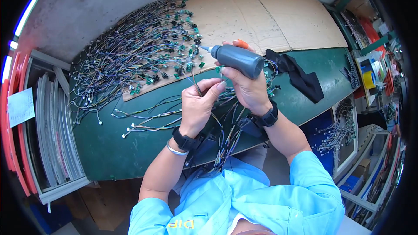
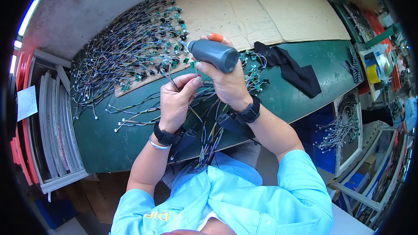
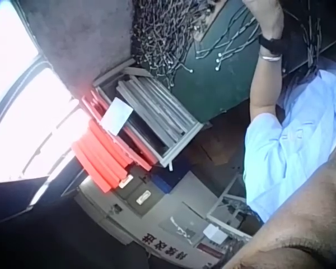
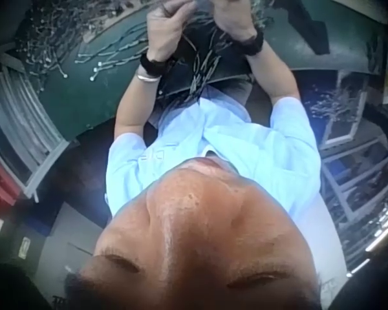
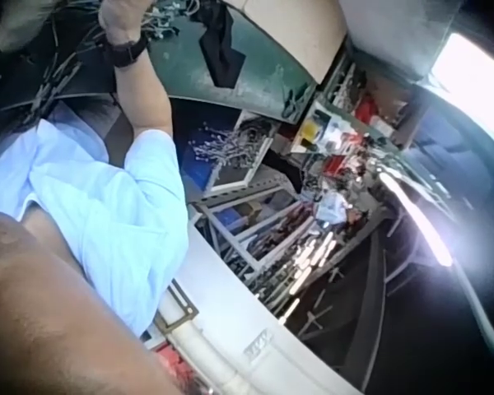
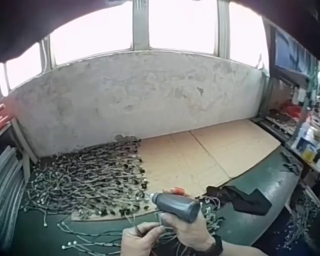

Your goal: The recorder is applying a substance or adhesive to the connectors of multiple wire harnesses at a workbench.

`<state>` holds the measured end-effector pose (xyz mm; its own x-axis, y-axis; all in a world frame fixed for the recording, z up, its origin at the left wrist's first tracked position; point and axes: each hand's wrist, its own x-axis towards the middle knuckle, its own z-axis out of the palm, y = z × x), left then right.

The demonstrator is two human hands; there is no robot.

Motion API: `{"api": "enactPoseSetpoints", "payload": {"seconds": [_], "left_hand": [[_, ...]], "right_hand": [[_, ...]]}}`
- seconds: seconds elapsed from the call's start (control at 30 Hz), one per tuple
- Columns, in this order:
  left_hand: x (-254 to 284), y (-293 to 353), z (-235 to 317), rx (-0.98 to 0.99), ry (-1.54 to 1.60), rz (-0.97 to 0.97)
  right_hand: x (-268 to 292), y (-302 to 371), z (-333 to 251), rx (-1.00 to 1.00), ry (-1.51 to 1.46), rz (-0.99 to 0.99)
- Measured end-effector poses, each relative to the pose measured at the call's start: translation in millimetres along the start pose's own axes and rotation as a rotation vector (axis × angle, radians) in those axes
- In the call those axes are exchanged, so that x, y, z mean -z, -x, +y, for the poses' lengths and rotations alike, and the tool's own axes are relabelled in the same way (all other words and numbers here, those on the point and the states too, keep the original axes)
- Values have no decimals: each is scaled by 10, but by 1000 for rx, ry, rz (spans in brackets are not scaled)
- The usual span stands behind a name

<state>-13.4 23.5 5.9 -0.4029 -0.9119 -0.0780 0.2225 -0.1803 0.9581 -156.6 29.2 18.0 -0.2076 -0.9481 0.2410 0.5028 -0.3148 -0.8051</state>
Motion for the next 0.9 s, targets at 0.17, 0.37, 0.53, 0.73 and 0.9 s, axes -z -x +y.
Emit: {"api": "enactPoseSetpoints", "payload": {"seconds": [0.17, 0.37, 0.53, 0.73, 0.9], "left_hand": [[9, -26, 3, 86, 175, 19], [98, -86, -9, 184, 474, 35], [138, -107, -40, 223, 567, -8], [145, -101, -54, 207, 562, -28], [145, -99, -62, 205, 542, -35]], "right_hand": [[-17, 3, 14, 18, -19, 95], [67, 22, -134, 452, 117, 67], [129, 93, -105, 437, 158, 61], [154, 111, -65, 405, 189, 130], [134, 114, -78, 383, 218, 128]]}}
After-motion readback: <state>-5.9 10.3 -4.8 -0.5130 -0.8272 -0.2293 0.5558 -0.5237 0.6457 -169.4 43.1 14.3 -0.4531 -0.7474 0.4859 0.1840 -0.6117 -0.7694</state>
